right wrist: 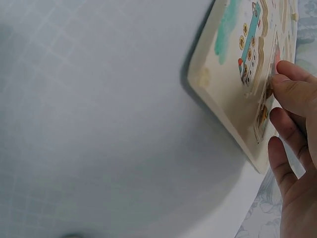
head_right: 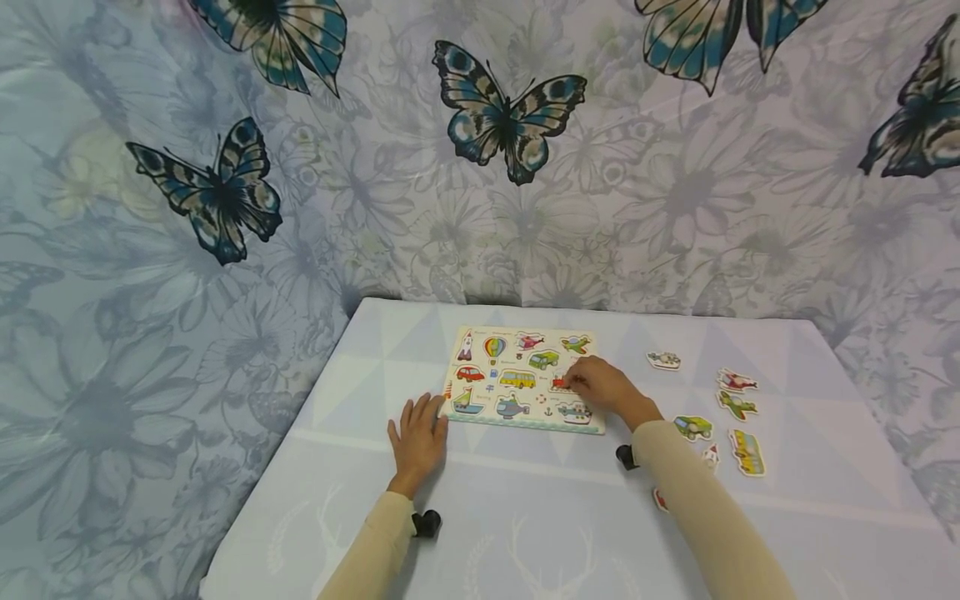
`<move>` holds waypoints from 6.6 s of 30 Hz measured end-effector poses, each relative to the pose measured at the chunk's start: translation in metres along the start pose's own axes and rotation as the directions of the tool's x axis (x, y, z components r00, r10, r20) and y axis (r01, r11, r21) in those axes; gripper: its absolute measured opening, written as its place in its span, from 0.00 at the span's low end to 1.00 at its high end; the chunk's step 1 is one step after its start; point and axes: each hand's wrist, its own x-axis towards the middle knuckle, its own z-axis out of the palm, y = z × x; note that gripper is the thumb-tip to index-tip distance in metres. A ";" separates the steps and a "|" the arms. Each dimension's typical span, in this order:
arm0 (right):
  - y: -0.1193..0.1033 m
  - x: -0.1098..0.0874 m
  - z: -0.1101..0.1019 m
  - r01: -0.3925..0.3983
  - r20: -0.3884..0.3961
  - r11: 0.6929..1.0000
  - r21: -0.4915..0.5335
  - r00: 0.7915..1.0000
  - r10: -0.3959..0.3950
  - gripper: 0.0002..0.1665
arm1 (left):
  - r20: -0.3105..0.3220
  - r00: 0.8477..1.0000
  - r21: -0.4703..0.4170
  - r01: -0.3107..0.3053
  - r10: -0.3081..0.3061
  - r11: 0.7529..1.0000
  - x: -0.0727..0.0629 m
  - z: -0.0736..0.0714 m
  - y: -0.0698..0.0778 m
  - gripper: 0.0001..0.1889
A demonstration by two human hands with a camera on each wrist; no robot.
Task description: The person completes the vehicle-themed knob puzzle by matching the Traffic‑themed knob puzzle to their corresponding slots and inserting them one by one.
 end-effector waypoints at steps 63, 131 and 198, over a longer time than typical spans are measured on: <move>0.014 -0.050 -0.024 -0.034 -0.078 0.999 0.014 0.996 0.035 0.09 | -0.019 1.000 -0.030 -0.007 0.006 1.000 0.007 0.000 -0.006 0.21; 0.057 -0.155 -0.057 -0.234 0.015 0.972 -0.015 0.972 0.234 0.08 | 0.005 1.000 -0.032 0.003 -0.003 0.999 0.001 -0.003 0.000 0.20; 0.027 -0.066 -0.071 -0.158 -0.009 0.987 -0.026 0.987 0.157 0.10 | 0.000 1.000 -0.026 0.004 -0.004 1.000 0.004 0.001 -0.002 0.20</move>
